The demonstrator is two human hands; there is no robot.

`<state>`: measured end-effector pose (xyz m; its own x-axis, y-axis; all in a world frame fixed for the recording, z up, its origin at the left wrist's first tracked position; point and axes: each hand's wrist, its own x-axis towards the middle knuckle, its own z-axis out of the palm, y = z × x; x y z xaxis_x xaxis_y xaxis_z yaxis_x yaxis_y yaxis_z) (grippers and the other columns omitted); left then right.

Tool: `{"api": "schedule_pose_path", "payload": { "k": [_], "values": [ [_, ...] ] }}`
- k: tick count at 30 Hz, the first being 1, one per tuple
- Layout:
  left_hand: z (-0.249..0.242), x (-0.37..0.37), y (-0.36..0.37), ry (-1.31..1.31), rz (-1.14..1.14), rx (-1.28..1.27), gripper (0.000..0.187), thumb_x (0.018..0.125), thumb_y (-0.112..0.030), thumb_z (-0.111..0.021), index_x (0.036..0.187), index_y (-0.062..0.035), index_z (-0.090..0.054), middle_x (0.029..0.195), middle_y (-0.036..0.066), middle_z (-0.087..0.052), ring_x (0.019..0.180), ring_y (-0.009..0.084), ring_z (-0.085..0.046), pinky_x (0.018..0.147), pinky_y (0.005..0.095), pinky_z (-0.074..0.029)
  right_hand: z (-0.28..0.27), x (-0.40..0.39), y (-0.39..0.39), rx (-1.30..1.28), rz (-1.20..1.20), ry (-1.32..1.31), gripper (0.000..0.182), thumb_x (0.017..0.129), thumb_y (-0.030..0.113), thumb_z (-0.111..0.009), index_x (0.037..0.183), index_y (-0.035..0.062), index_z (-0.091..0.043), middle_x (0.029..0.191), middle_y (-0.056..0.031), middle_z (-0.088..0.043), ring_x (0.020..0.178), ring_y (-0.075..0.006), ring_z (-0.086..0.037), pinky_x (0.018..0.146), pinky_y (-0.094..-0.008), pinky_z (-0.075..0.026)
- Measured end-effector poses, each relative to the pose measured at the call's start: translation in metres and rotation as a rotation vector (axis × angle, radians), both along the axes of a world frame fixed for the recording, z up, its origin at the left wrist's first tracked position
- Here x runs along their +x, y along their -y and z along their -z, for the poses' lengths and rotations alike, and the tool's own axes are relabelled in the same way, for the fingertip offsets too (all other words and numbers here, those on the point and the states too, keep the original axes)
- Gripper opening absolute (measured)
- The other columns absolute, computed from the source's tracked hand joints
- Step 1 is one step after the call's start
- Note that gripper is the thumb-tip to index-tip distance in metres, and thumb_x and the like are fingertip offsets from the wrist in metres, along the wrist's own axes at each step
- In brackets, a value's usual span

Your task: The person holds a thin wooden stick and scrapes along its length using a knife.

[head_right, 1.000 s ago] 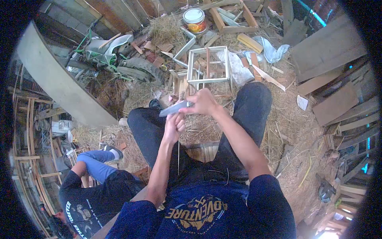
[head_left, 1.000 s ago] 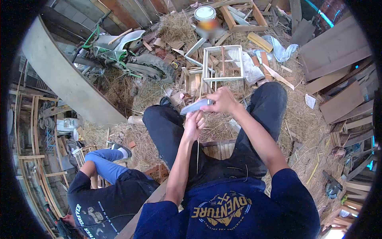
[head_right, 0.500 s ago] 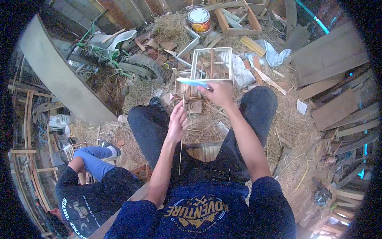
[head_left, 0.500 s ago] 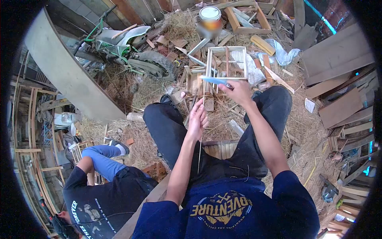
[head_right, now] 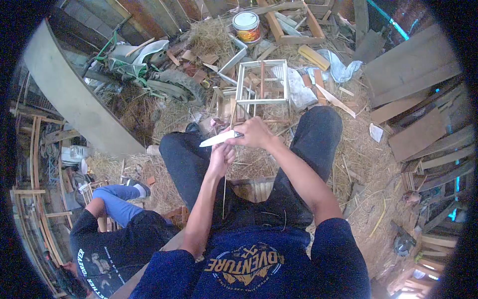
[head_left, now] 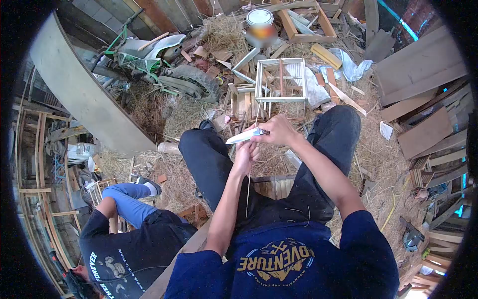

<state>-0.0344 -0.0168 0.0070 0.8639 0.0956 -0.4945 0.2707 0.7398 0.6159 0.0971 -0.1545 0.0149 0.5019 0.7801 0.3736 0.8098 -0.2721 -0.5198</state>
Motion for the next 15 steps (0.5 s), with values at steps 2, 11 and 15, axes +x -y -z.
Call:
{"api": "schedule_pose_path", "payload": {
  "k": [2,11,15],
  "values": [
    [-0.008,0.0,-0.001,0.04,0.018,-0.017,0.045,0.104,-0.008,-0.042,0.148,-0.0173,-0.043,0.06,-0.008,-0.029,0.046,0.0033,-0.023,0.041,0.0225,-0.018,0.006,0.004,0.001,-0.014,-0.002,0.031,0.059,0.081,0.067,-0.065,0.061,0.0113,-0.066,0.05,-0.0131,-0.056,0.046,-0.0327,-0.059,0.047,-0.0417,-0.046],
    [-0.012,0.004,0.0,0.029,0.044,-0.04,0.042,0.105,-0.012,-0.042,0.147,-0.0178,-0.044,0.059,-0.008,-0.026,0.045,0.0032,-0.021,0.041,0.0223,-0.017,0.003,0.012,0.008,-0.053,0.028,0.083,0.059,0.079,0.07,-0.065,0.064,0.0125,-0.07,0.049,-0.0121,-0.056,0.048,-0.0324,-0.06,0.05,-0.042,-0.047],
    [-0.019,0.005,-0.004,0.028,0.014,-0.118,0.037,0.107,-0.017,-0.041,0.144,-0.0159,-0.045,0.059,-0.008,-0.025,0.043,0.0034,-0.02,0.04,0.0217,-0.016,-0.011,0.026,0.02,-0.251,0.179,-0.126,0.064,0.081,0.075,-0.059,0.074,0.0134,-0.073,0.054,-0.0116,-0.06,0.053,-0.0305,-0.064,0.056,-0.0445,-0.049]
  ]
}}
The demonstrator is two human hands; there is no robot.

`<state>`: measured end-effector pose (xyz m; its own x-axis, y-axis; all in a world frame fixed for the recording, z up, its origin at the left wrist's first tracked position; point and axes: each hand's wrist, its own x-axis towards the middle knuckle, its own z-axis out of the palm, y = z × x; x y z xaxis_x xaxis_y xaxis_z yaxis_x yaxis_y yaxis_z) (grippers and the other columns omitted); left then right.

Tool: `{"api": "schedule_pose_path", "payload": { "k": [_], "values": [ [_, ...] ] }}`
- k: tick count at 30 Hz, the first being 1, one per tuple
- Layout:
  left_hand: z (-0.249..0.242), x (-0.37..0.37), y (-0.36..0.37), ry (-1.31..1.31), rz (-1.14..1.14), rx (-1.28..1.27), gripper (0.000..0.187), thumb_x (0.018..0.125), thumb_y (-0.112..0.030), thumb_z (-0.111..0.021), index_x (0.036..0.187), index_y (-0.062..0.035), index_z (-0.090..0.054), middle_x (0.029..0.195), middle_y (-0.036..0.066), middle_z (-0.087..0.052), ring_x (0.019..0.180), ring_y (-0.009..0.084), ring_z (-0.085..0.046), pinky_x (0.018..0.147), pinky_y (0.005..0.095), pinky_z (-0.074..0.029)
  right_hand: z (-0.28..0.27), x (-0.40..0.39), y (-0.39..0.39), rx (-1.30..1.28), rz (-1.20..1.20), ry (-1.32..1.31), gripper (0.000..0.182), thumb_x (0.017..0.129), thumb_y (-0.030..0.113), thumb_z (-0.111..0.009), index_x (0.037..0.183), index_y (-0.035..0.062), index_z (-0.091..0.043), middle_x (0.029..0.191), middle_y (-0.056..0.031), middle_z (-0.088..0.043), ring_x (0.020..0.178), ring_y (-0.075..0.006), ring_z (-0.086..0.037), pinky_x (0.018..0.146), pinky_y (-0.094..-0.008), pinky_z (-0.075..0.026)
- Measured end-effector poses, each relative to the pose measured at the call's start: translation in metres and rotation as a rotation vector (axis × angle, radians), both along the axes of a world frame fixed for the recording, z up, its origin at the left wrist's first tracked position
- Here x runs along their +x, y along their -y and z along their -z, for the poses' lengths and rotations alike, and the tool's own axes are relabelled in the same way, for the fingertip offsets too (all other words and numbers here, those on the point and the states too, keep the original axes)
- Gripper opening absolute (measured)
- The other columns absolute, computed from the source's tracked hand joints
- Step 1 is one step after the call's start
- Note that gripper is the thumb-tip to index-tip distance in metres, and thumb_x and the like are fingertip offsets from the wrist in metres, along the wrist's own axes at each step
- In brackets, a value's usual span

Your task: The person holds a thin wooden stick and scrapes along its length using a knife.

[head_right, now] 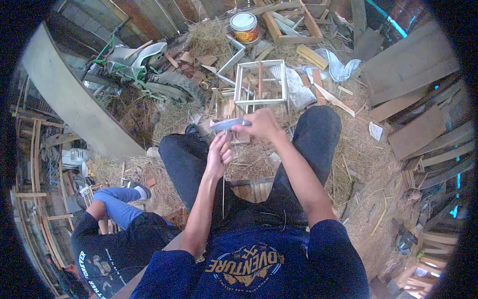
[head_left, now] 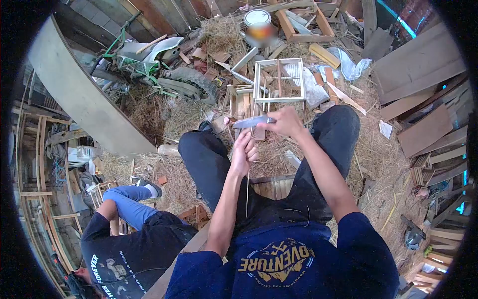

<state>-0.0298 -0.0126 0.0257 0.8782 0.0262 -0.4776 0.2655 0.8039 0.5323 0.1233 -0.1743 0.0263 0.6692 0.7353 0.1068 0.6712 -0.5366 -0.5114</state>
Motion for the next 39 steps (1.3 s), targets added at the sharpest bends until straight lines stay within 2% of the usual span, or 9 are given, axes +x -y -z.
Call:
{"api": "schedule_pose_path", "payload": {
  "k": [3,5,16,26,27,28,34,36,39],
  "values": [
    [-0.006,-0.007,-0.001,0.009,0.045,0.101,0.032,0.107,-0.02,-0.043,0.137,-0.0134,-0.05,0.059,-0.008,-0.024,0.042,0.0035,-0.02,0.039,0.0215,-0.016,0.021,0.014,0.006,0.091,0.262,0.128,0.069,0.085,0.076,-0.052,0.077,0.0118,-0.074,0.057,-0.0122,-0.063,0.055,-0.0303,-0.065,0.056,-0.0453,-0.049],
    [-0.006,-0.013,0.0,0.066,0.076,0.078,0.03,0.106,-0.021,-0.045,0.134,-0.0135,-0.052,0.059,-0.009,-0.025,0.042,0.0026,-0.021,0.038,0.0206,-0.016,0.015,0.036,0.02,0.03,0.515,-0.184,0.068,0.089,0.073,-0.05,0.077,0.0105,-0.074,0.061,-0.0141,-0.065,0.058,-0.0324,-0.066,0.056,-0.0449,-0.049],
    [0.004,-0.001,-0.006,0.058,-0.026,0.222,0.04,0.107,-0.026,-0.043,0.144,-0.014,-0.045,0.059,-0.009,-0.025,0.043,0.0033,-0.023,0.04,0.0216,-0.019,0.005,0.006,0.011,-0.003,0.311,0.009,0.059,0.088,0.069,-0.055,0.087,0.0139,-0.077,0.057,-0.0144,-0.062,0.054,-0.0327,-0.064,0.055,-0.044,-0.05],
    [0.001,-0.005,-0.003,0.048,0.062,0.068,0.045,0.107,-0.019,-0.04,0.153,-0.0176,-0.037,0.059,-0.009,-0.023,0.043,0.0035,-0.02,0.038,0.022,-0.017,0.007,-0.018,-0.016,0.1,-0.207,0.145,0.06,0.084,0.072,-0.058,0.077,0.0148,-0.075,0.051,-0.0124,-0.057,0.048,-0.0294,-0.062,0.048,-0.0381,-0.048],
    [-0.005,-0.005,-0.006,0.051,0.075,0.053,0.046,0.107,-0.019,-0.04,0.153,-0.0177,-0.037,0.059,-0.009,-0.023,0.042,0.0036,-0.019,0.038,0.022,-0.016,-0.001,-0.009,-0.012,-0.04,-0.04,0.06,0.061,0.084,0.072,-0.058,0.075,0.0146,-0.075,0.052,-0.0119,-0.058,0.049,-0.0284,-0.063,0.049,-0.0384,-0.048],
    [-0.009,-0.007,-0.007,0.052,0.085,0.037,0.046,0.107,-0.019,-0.041,0.153,-0.0178,-0.037,0.059,-0.009,-0.023,0.042,0.0036,-0.019,0.038,0.022,-0.016,-0.006,-0.002,-0.005,0.123,0.126,0.019,0.059,0.084,0.071,-0.059,0.073,0.0159,-0.076,0.05,-0.0103,-0.057,0.047,-0.0254,-0.061,0.049,-0.0376,-0.047],
    [-0.001,-0.003,-0.007,-0.084,0.087,0.02,0.038,0.107,-0.021,-0.042,0.145,-0.0178,-0.044,0.058,-0.008,-0.022,0.04,0.0037,-0.017,0.037,0.0221,-0.014,0.005,-0.019,-0.015,0.111,-0.108,0.122,0.06,0.082,0.073,-0.06,0.074,0.0148,-0.075,0.049,-0.0099,-0.056,0.045,-0.0249,-0.058,0.049,-0.0386,-0.045],
    [0.0,-0.007,-0.01,-0.086,0.103,-0.019,0.04,0.107,-0.021,-0.043,0.147,-0.0187,-0.043,0.058,-0.009,-0.022,0.04,0.0037,-0.017,0.037,0.022,-0.014,0.007,-0.01,-0.007,0.046,-0.031,0.198,0.058,0.082,0.072,-0.061,0.075,0.0155,-0.075,0.049,-0.0096,-0.056,0.045,-0.0244,-0.058,0.048,-0.0373,-0.045],
    [-0.011,-0.013,-0.008,0.039,0.147,-0.036,0.045,0.107,-0.021,-0.044,0.151,-0.019,-0.039,0.058,-0.009,-0.022,0.04,0.0031,-0.017,0.036,0.0215,-0.015,0.002,0.015,-0.004,0.344,0.251,0.161,0.055,0.082,0.068,-0.064,0.073,0.0157,-0.075,0.049,-0.0101,-0.056,0.045,-0.0243,-0.059,0.046,-0.0371,-0.045]
  ]
}}
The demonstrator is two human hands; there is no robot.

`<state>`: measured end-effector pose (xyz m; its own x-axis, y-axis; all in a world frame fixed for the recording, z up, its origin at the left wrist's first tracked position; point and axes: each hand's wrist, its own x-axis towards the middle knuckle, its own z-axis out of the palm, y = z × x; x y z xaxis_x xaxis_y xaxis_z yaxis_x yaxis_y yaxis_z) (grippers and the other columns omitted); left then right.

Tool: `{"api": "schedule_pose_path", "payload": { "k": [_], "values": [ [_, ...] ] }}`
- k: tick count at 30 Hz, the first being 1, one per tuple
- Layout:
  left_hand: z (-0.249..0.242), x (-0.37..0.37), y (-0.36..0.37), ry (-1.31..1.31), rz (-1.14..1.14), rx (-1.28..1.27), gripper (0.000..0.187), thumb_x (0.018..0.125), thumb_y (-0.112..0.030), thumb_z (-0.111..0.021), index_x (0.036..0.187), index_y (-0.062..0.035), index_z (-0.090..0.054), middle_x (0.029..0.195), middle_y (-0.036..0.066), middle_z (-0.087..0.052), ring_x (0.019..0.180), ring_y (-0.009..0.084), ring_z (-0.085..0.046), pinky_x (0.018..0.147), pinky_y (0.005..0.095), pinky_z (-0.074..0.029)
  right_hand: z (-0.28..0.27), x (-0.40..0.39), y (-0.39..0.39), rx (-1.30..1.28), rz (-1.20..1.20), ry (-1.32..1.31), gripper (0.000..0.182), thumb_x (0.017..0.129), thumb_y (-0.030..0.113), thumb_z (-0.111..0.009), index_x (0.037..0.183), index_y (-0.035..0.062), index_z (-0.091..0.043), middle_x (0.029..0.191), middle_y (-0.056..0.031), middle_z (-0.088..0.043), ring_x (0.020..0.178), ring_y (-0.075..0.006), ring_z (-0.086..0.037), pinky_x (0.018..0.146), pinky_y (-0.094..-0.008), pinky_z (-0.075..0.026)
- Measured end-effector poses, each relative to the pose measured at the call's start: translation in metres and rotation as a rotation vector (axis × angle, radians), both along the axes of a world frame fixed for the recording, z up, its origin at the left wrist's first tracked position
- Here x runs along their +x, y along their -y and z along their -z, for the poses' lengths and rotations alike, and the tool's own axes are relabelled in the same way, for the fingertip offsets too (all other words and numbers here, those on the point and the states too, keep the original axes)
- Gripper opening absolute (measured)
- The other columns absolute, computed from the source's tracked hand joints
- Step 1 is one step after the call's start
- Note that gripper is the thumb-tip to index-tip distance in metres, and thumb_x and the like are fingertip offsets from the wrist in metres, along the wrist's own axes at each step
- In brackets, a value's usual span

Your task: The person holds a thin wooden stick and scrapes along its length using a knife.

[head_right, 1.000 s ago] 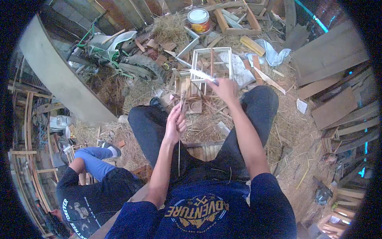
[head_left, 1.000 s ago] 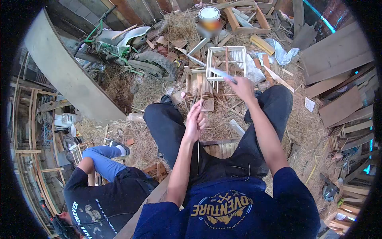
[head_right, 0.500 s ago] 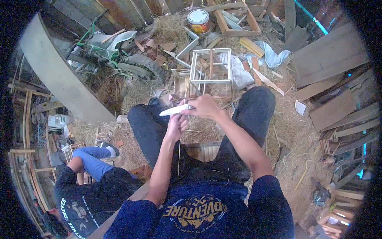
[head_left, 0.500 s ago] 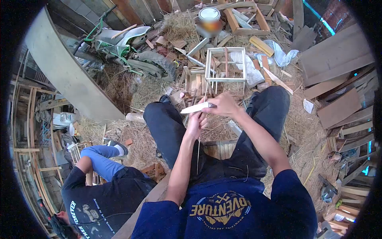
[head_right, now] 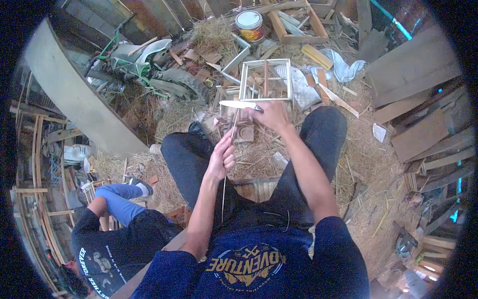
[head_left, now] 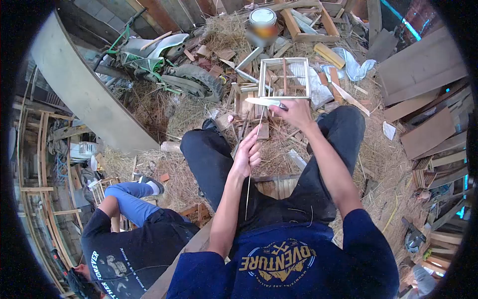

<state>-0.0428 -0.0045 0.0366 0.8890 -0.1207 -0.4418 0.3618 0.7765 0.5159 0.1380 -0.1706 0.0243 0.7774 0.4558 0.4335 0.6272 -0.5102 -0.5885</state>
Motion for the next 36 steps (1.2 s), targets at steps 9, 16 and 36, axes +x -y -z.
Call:
{"api": "schedule_pose_path", "payload": {
  "k": [9,16,36],
  "values": [
    [-0.003,0.004,-0.002,-0.004,-0.004,-0.079,0.014,0.107,-0.022,-0.043,0.112,-0.0169,-0.055,0.057,-0.009,-0.024,0.04,0.0026,-0.018,0.036,0.0201,-0.014,0.011,-0.012,0.0,-0.215,-0.154,0.021,0.056,0.08,0.068,-0.066,0.064,0.0143,-0.07,0.046,-0.0074,-0.054,0.04,-0.0237,-0.056,0.044,-0.0377,-0.043],
    [0.003,0.002,-0.002,-0.118,-0.051,-0.089,0.031,0.107,-0.022,-0.045,0.138,-0.0193,-0.051,0.058,-0.009,-0.024,0.04,0.0019,-0.018,0.035,0.0202,-0.013,0.006,-0.028,-0.001,-0.132,-0.259,0.036,0.056,0.081,0.066,-0.067,0.065,0.0122,-0.071,0.045,-0.0103,-0.053,0.04,-0.0268,-0.054,0.044,-0.0397,-0.042],
    [-0.003,0.0,0.002,0.021,0.034,-0.013,0.044,0.107,-0.022,-0.043,0.151,-0.0185,-0.038,0.059,-0.008,-0.022,0.041,0.0023,-0.018,0.037,0.0207,-0.015,-0.007,-0.009,0.001,0.095,-0.056,0.064,0.057,0.083,0.069,-0.064,0.066,0.0152,-0.07,0.045,-0.0099,-0.053,0.042,-0.0268,-0.057,0.045,-0.0402,-0.044]
  ]
}}
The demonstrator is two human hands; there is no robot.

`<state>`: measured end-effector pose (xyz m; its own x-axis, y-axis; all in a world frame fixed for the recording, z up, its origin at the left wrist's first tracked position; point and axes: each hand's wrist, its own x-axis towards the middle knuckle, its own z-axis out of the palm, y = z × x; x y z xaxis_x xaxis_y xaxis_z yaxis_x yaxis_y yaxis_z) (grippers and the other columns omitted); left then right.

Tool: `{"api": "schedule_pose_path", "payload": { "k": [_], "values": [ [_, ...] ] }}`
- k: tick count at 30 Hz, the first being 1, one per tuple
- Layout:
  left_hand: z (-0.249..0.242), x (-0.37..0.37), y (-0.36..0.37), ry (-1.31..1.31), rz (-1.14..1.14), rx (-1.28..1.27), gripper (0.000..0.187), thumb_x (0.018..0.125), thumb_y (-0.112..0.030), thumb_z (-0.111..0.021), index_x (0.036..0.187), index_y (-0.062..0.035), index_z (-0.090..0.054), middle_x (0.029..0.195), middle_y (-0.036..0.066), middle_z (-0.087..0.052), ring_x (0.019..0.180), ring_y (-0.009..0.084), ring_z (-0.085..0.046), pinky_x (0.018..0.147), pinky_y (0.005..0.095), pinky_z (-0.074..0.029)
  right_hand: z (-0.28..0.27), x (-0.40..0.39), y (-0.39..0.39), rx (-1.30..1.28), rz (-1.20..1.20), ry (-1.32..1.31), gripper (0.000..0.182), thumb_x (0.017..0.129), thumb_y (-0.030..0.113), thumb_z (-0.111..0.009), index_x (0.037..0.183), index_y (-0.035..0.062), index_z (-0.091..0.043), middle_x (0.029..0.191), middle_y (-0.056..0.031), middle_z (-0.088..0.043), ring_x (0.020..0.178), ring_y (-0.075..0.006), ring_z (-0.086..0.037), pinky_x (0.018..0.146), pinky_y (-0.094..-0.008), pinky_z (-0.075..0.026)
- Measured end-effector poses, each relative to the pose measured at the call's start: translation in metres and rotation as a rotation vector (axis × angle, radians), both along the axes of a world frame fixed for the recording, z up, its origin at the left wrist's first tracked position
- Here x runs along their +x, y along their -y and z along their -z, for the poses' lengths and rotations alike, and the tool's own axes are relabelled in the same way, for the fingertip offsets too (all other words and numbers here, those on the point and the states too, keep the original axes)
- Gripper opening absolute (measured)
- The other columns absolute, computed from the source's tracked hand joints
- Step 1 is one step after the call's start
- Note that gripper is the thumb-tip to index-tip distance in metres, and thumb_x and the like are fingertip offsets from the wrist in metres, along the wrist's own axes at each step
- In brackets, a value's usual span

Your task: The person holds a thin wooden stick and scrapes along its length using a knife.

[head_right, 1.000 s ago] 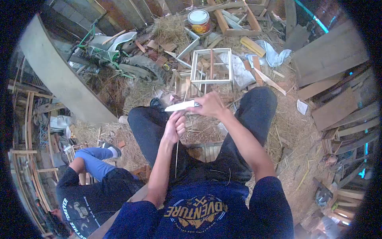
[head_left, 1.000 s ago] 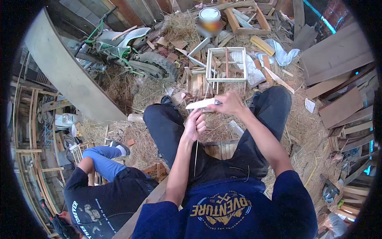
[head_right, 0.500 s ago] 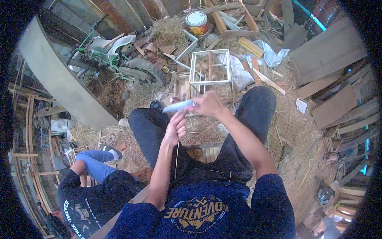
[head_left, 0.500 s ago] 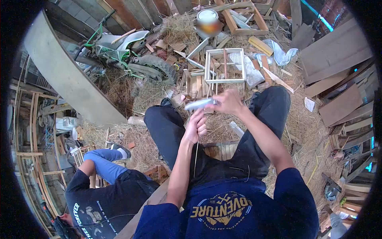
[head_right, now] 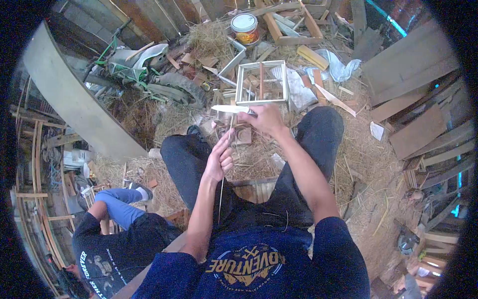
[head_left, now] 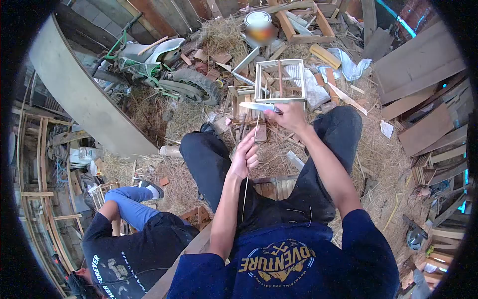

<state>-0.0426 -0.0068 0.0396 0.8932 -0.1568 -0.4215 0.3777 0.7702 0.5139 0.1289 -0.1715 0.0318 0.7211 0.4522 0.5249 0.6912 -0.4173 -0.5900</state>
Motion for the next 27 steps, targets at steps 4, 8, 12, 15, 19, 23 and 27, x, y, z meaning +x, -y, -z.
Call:
{"api": "schedule_pose_path", "payload": {
  "k": [4,8,12,15,19,23,27],
  "values": [
    [0.007,0.0,-0.004,-0.076,-0.029,0.007,0.044,0.107,-0.024,-0.044,0.151,-0.0203,-0.039,0.059,-0.009,-0.023,0.041,0.0022,-0.017,0.037,0.0207,-0.015,0.009,-0.017,0.002,-0.244,-0.283,0.092,0.059,0.086,0.068,-0.061,0.067,0.0134,-0.071,0.046,-0.0099,-0.054,0.043,-0.0268,-0.058,0.046,-0.04,-0.045],
    [-0.001,0.005,-0.004,0.02,-0.033,0.025,0.041,0.107,-0.023,-0.044,0.148,-0.0195,-0.042,0.06,-0.009,-0.023,0.042,0.0025,-0.018,0.037,0.0208,-0.015,0.02,0.001,0.001,-0.189,-0.045,-0.015,0.058,0.086,0.069,-0.06,0.068,0.0151,-0.073,0.043,-0.0082,-0.05,0.039,-0.025,-0.055,0.045,-0.0387,-0.044],
    [0.009,0.001,-0.002,-0.074,-0.041,0.088,0.047,0.107,-0.023,-0.045,0.153,-0.018,-0.036,0.061,-0.009,-0.023,0.043,0.0026,-0.018,0.038,0.0207,-0.015,-0.002,-0.014,0.0,-0.354,-0.266,0.032,0.061,0.087,0.069,-0.06,0.07,0.0119,-0.074,0.045,-0.0089,-0.054,0.039,-0.0261,-0.055,0.046,-0.0395,-0.045],
    [0.007,0.003,-0.004,-0.013,-0.022,0.062,0.047,0.107,-0.022,-0.044,0.153,-0.0174,-0.036,0.061,-0.009,-0.023,0.043,0.0026,-0.019,0.038,0.0206,-0.015,0.013,-0.011,0.001,-0.269,-0.125,0.038,0.061,0.087,0.069,-0.06,0.068,0.0127,-0.074,0.042,-0.006,-0.05,0.036,-0.0212,-0.051,0.044,-0.0371,-0.042],
    [-0.004,0.001,-0.002,0.024,-0.003,0.067,0.045,0.108,-0.021,-0.042,0.153,-0.0171,-0.036,0.061,-0.009,-0.021,0.043,0.0024,-0.018,0.039,0.0205,-0.016,0.013,0.001,-0.001,-0.351,-0.125,-0.076,0.06,0.085,0.07,-0.06,0.071,0.0129,-0.074,0.045,-0.01,-0.054,0.042,-0.026,-0.057,0.047,-0.041,-0.045],
    [0.001,0.002,-0.005,-0.007,-0.01,0.014,0.045,0.108,-0.02,-0.041,0.152,-0.0172,-0.037,0.06,-0.009,-0.019,0.043,0.0031,-0.018,0.039,0.0206,-0.015,0.01,-0.016,-0.002,-0.311,-0.195,-0.049,0.062,0.086,0.071,-0.058,0.079,0.0116,-0.075,0.049,-0.0108,-0.056,0.046,-0.028,-0.059,0.051,-0.0428,-0.045],
    [0.009,0.006,0.004,0.031,0.048,0.066,0.043,0.107,-0.023,-0.042,0.15,-0.0152,-0.039,0.059,-0.008,-0.022,0.042,0.003,-0.021,0.038,0.0206,-0.017,-0.007,0.006,-0.001,-0.137,0.129,-0.506,0.068,0.087,0.072,-0.056,0.083,0.0071,-0.075,0.055,-0.0148,-0.059,0.053,-0.0285,-0.062,0.052,-0.0411,-0.044]
  ]
}}
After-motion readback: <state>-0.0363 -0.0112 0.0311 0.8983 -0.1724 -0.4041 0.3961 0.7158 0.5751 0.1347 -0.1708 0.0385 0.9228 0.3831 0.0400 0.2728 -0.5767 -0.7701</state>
